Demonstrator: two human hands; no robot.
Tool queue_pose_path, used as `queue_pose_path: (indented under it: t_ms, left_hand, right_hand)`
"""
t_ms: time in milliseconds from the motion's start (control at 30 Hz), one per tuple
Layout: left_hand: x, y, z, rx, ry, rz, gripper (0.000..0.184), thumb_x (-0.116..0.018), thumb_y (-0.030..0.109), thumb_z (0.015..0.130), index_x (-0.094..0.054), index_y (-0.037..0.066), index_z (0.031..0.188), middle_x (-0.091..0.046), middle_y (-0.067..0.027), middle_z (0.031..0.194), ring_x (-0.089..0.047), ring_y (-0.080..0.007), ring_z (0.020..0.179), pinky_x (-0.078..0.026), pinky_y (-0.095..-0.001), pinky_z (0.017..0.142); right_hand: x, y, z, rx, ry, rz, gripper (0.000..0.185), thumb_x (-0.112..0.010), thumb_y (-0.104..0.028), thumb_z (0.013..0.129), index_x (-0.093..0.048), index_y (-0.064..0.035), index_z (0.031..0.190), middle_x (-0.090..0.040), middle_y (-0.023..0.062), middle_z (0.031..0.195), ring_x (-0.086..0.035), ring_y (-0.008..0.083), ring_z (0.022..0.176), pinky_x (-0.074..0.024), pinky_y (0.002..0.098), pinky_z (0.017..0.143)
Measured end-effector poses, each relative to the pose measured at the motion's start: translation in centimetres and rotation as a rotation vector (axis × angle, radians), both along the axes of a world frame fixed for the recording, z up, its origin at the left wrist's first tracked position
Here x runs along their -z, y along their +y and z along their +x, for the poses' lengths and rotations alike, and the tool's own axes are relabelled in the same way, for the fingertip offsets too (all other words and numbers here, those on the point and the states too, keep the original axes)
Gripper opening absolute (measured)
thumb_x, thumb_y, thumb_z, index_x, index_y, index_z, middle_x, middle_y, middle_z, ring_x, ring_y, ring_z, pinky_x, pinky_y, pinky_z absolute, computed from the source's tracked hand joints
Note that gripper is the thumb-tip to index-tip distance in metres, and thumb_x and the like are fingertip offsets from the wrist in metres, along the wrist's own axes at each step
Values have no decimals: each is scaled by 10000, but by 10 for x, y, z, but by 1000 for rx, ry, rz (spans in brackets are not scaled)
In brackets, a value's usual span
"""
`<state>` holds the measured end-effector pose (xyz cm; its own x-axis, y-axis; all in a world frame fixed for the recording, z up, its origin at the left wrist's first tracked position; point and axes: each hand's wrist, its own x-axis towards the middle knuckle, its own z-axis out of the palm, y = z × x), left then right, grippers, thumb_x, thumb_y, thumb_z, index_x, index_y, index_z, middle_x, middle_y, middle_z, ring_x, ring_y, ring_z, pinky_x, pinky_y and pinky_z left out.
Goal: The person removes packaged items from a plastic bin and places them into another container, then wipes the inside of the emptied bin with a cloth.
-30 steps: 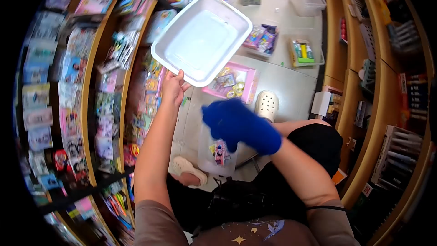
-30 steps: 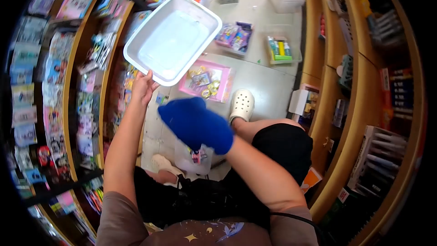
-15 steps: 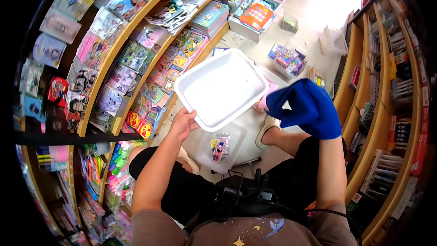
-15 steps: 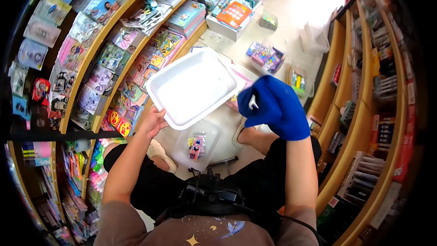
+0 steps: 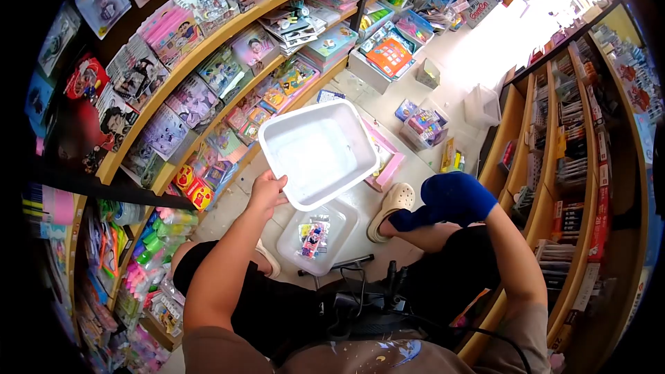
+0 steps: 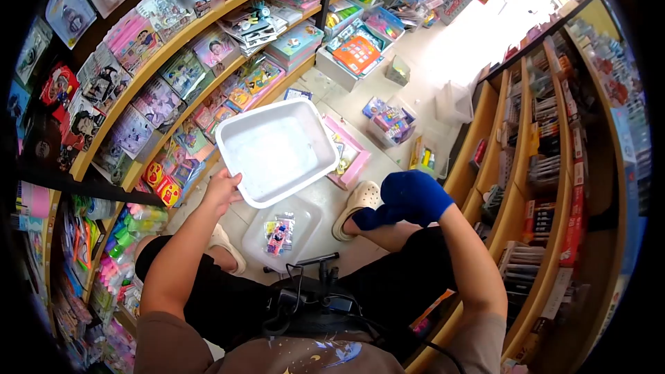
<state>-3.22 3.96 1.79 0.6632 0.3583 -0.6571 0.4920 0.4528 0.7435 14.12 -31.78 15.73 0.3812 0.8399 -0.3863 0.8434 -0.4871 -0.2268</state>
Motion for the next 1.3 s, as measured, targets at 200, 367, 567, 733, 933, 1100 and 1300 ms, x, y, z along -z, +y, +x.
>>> queue_pose_path:
  t_ms: [200, 367, 567, 733, 933, 1100, 1300]
  left_hand:
    - [-5, 9, -6, -27, -23, -35, 187, -515, 72, 886, -521, 50, 1071, -580, -59, 996, -593, -201, 917, -534, -435, 788]
    - [-11, 10, -8, -25, -28, -19, 175, -510, 70, 887, -522, 48, 1061, -580, -57, 994, -597, -203, 919, -537, -439, 772]
    - [-8, 2, -8, -8, 0, 13, 203, -505, 72, 892, -522, 46, 1093, -591, -73, 1028, -607, -224, 929, -545, -446, 747]
    - [1, -5, -5, 35, 39, 15, 195, -504, 68, 890, -524, 48, 1083, -595, -73, 1019, -610, -223, 919, -550, -443, 738]
    - [-1, -7, 0, 26, 33, 22, 197, -498, 59, 889, -522, 50, 1084, -602, -78, 1018, -616, -225, 906, -550, -446, 727]
    - [10, -5, 0, 38, 36, 25, 200, -501, 58, 887, -520, 49, 1086, -604, -87, 1039, -613, -227, 919, -548, -449, 723]
    - [2, -6, -1, 23, 37, 29, 201, -515, 58, 880, -518, 42, 1080, -584, -82, 1017, -616, -237, 893, -554, -442, 714]
  right_hand:
    - [69, -22, 11, 329, -97, -788, 263, -547, -278, 841, -667, -133, 1026, -659, 42, 1037, -648, 192, 894, -519, 327, 634]
    - [79, -38, 17, 345, -289, -1056, 282, -505, -246, 851, -652, -149, 1071, -609, 49, 1155, -586, 240, 1052, -478, 410, 803]
    - [-47, 43, -15, 617, -44, -870, 257, -600, -325, 794, -674, -218, 1015, -638, -37, 1057, -610, 123, 947, -501, 352, 695]
    - [-12, 9, 11, 468, -120, -880, 226, -616, -226, 735, -686, -154, 937, -635, 82, 1035, -611, 235, 938, -504, 353, 705]
    - [54, -37, 30, 25, 614, 314, 468, -497, -146, 854, -450, -118, 1319, -517, 56, 1277, -483, 158, 1177, -396, 282, 936]
    - [39, 5, -8, 25, 837, 257, 437, -499, -206, 860, -487, -135, 1290, -526, 46, 1272, -486, 180, 1179, -399, 351, 924]
    - [43, -3, -19, 165, 752, -87, 409, -501, -276, 867, -532, -154, 1256, -536, 33, 1267, -489, 207, 1180, -402, 433, 910]
